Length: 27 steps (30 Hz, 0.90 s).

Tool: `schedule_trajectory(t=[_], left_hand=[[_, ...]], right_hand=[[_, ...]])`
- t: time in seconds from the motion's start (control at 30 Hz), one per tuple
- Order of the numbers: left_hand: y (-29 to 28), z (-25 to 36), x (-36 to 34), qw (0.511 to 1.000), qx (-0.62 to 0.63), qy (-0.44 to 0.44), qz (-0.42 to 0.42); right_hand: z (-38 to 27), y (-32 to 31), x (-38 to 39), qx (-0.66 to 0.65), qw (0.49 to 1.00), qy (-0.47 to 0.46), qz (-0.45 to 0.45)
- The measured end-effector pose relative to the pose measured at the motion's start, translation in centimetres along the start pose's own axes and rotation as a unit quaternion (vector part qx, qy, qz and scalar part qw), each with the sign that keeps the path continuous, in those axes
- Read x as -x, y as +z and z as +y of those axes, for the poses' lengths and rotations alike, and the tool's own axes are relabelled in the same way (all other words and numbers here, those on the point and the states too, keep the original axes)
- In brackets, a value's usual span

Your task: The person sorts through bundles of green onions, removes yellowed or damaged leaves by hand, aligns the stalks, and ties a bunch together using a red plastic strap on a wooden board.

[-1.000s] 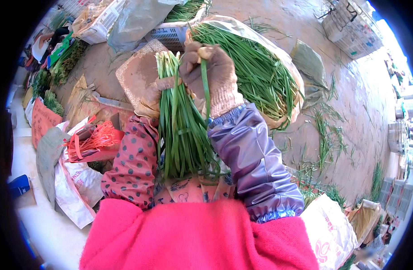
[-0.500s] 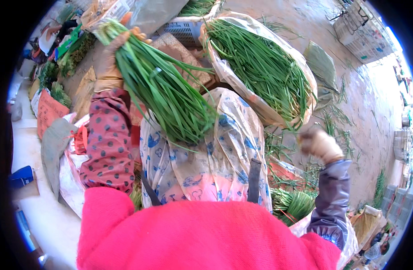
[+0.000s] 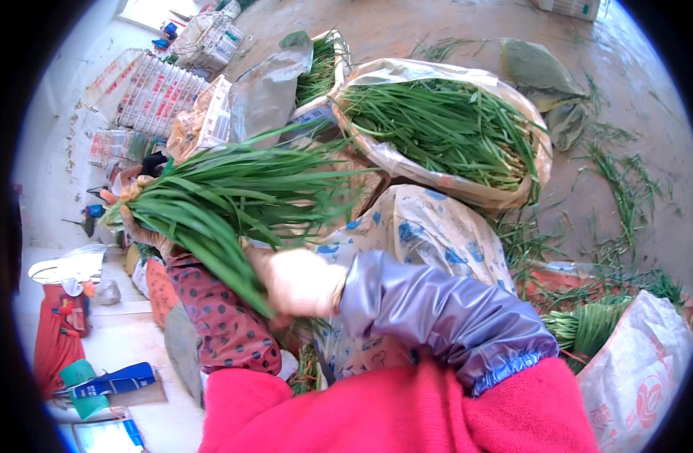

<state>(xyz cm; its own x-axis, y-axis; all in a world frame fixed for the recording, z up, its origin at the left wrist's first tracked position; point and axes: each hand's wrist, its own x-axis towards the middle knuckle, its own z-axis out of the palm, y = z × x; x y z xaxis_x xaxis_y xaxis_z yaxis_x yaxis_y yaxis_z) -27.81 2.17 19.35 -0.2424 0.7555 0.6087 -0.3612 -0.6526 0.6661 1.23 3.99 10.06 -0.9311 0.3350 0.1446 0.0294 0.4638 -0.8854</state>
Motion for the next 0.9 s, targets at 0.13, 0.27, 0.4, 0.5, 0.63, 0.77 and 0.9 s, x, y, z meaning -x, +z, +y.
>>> schedule_trajectory(t=[0.13,0.27,0.4,0.5,0.63,0.77,0.9], left_hand=[[-1.8,1.3,1.5,0.999,0.051,0.015,0.012],[-1.8,1.9,1.7,0.994,0.024,0.109,-0.004],[-0.6,0.1,1.0,0.960,0.112,0.179,-0.182],[3.2,1.0,0.3,0.897,0.191,0.074,-0.391],[6.9,0.3,2.0,0.825,0.165,0.041,-0.539],[9.9,0.2,4.2,0.840,0.047,-0.035,-0.539],[9.3,-1.3,5.5,0.845,0.073,-0.063,-0.527]], right_hand=[[-1.7,0.7,0.6,0.002,0.998,0.038,-0.042],[1.1,2.3,0.8,0.100,0.995,0.013,-0.006],[3.1,-2.9,3.6,0.079,0.987,0.023,-0.136],[6.0,-8.0,5.6,0.155,0.951,0.157,-0.216],[10.2,-10.0,7.3,0.269,0.944,0.180,0.064],[7.7,-8.0,6.5,-0.039,0.992,-0.065,0.102],[7.4,-0.9,5.8,-0.044,0.993,-0.022,-0.108]])
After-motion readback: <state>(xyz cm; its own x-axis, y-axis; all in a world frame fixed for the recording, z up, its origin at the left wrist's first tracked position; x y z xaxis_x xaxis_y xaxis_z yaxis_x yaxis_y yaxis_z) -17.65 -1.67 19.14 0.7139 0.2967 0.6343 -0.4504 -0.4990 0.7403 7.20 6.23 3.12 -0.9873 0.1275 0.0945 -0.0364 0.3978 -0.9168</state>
